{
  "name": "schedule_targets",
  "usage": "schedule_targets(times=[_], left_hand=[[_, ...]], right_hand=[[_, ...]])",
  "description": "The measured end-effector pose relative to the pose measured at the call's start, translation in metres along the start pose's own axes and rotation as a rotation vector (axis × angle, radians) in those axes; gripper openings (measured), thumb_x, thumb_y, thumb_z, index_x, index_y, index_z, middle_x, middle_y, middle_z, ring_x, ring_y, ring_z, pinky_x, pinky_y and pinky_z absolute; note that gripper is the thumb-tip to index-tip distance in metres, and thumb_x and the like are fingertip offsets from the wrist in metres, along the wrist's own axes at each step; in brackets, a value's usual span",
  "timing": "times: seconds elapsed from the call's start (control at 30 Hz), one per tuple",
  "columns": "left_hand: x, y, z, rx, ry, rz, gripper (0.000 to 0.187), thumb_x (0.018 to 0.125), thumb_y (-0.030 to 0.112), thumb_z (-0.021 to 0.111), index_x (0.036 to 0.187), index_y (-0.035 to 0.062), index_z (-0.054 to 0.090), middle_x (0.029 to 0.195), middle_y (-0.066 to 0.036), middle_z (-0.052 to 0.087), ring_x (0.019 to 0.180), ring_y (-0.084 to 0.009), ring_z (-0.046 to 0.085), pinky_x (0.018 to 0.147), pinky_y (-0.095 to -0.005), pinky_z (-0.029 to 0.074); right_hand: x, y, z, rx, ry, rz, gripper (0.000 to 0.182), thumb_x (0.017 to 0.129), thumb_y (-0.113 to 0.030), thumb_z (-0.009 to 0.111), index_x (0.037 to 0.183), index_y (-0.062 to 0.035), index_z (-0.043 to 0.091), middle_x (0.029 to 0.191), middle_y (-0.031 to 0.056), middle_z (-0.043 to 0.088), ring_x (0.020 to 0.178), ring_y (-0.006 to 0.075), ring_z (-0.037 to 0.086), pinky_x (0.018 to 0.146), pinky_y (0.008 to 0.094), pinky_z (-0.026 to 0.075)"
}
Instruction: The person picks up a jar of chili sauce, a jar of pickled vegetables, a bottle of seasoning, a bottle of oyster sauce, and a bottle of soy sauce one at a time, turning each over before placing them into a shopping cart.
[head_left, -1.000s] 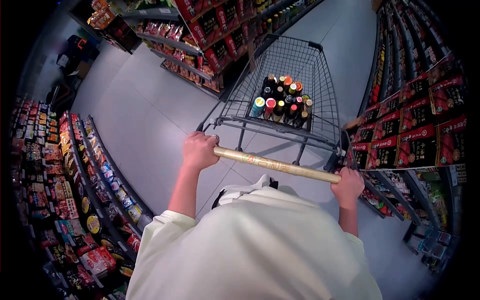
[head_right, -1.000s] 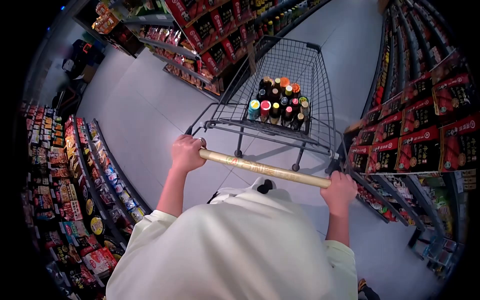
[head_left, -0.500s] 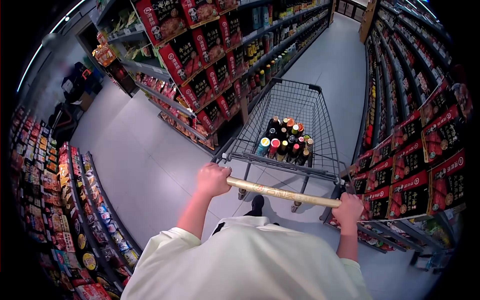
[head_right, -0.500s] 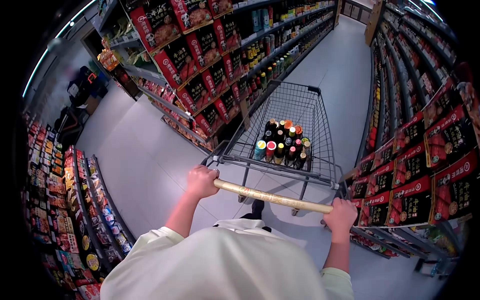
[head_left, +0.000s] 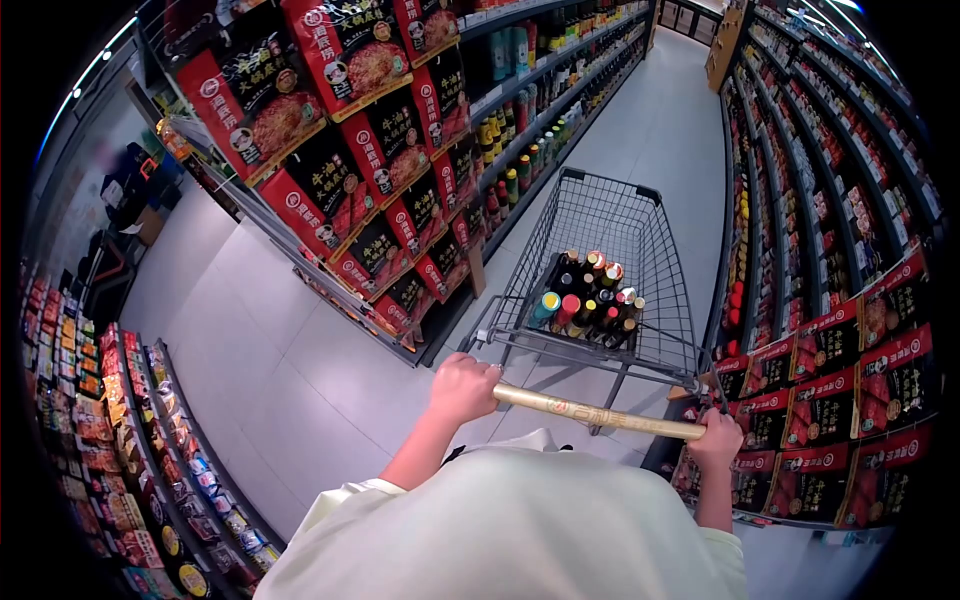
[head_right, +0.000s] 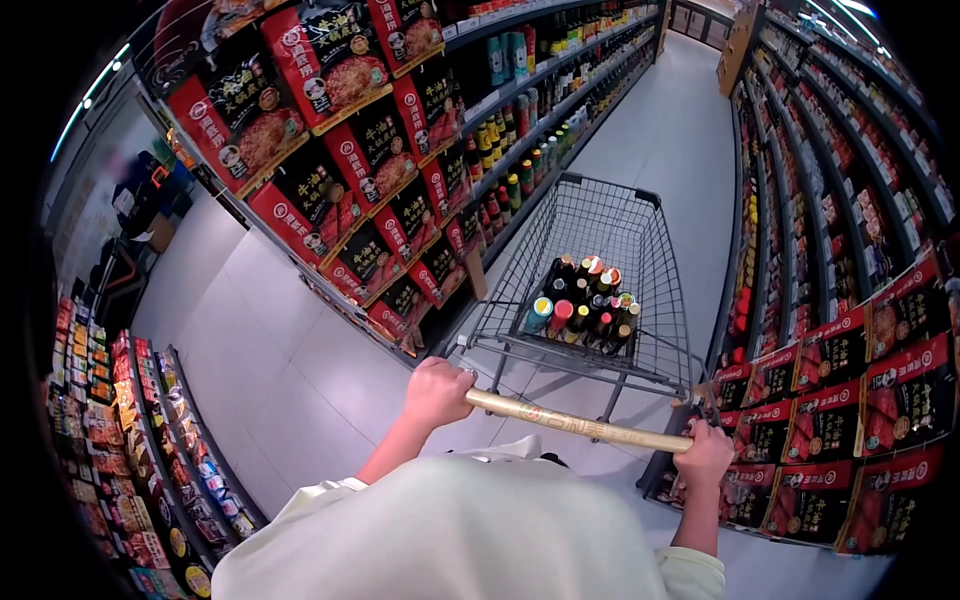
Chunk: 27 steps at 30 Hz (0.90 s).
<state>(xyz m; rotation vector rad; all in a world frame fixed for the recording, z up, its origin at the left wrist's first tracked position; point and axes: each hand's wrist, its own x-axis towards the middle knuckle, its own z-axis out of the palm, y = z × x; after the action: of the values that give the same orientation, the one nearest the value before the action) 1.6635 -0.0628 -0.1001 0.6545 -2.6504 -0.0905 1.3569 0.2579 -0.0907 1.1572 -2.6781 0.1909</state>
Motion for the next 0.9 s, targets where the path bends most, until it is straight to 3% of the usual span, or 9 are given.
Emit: schedule_targets(times=[0.17, 0.23, 0.5, 0.67, 0.9], left_hand=[[0.060, -0.024, 0.017, -0.011, 0.037, 0.048, 0.010, 0.056, 0.016, 0.065, 0.061, 0.0124, 0.058, 0.059, -0.003, 0.058, 0.060, -0.0231, 0.060, 0.068, -0.0331, 0.048], [0.082, -0.034, 0.025, -0.013, 0.031, 0.054, 0.009, 0.055, 0.015, 0.065, 0.061, 0.0126, 0.059, 0.057, -0.003, 0.057, 0.059, -0.0228, 0.060, 0.068, -0.0337, 0.048], [0.179, -0.068, 0.048, 0.008, -0.041, 0.050, 0.009, 0.055, 0.017, 0.066, 0.062, 0.0143, 0.060, 0.057, -0.001, 0.056, 0.060, -0.0225, 0.059, 0.068, -0.0337, 0.048], [0.236, -0.093, 0.063, 0.027, 0.000, 0.067, 0.010, 0.053, 0.020, 0.067, 0.057, 0.0144, 0.060, 0.055, -0.002, 0.056, 0.058, -0.0227, 0.058, 0.070, -0.0330, 0.047], [0.315, -0.122, 0.088, 0.032, 0.033, 0.093, 0.012, 0.052, 0.021, 0.067, 0.057, 0.0141, 0.057, 0.055, -0.003, 0.055, 0.057, -0.0230, 0.058, 0.068, -0.0342, 0.049]], right_hand=[[0.049, 0.002, 0.013, 0.032, 0.004, 0.000, 0.015, 0.066, -0.010, 0.064, 0.078, -0.0112, 0.054, 0.072, 0.0101, 0.058, 0.074, 0.0339, 0.059, 0.066, 0.0463, 0.045], [0.069, -0.001, 0.018, -0.023, -0.025, 0.038, 0.014, 0.067, -0.012, 0.065, 0.077, -0.0120, 0.056, 0.071, 0.0072, 0.059, 0.074, 0.0296, 0.060, 0.068, 0.0437, 0.045], [0.154, 0.008, 0.050, -0.037, 0.061, -0.036, 0.020, 0.062, -0.011, 0.070, 0.077, -0.0120, 0.057, 0.073, 0.0072, 0.060, 0.073, 0.0299, 0.060, 0.066, 0.0420, 0.045], [0.205, -0.012, 0.045, -0.094, -0.062, 0.038, 0.020, 0.060, -0.012, 0.071, 0.077, -0.0123, 0.060, 0.074, 0.0059, 0.061, 0.075, 0.0283, 0.060, 0.067, 0.0408, 0.045], [0.275, -0.010, 0.061, -0.049, -0.069, 0.031, 0.014, 0.065, -0.015, 0.069, 0.077, -0.0130, 0.062, 0.074, 0.0041, 0.061, 0.075, 0.0274, 0.059, 0.067, 0.0412, 0.045]])
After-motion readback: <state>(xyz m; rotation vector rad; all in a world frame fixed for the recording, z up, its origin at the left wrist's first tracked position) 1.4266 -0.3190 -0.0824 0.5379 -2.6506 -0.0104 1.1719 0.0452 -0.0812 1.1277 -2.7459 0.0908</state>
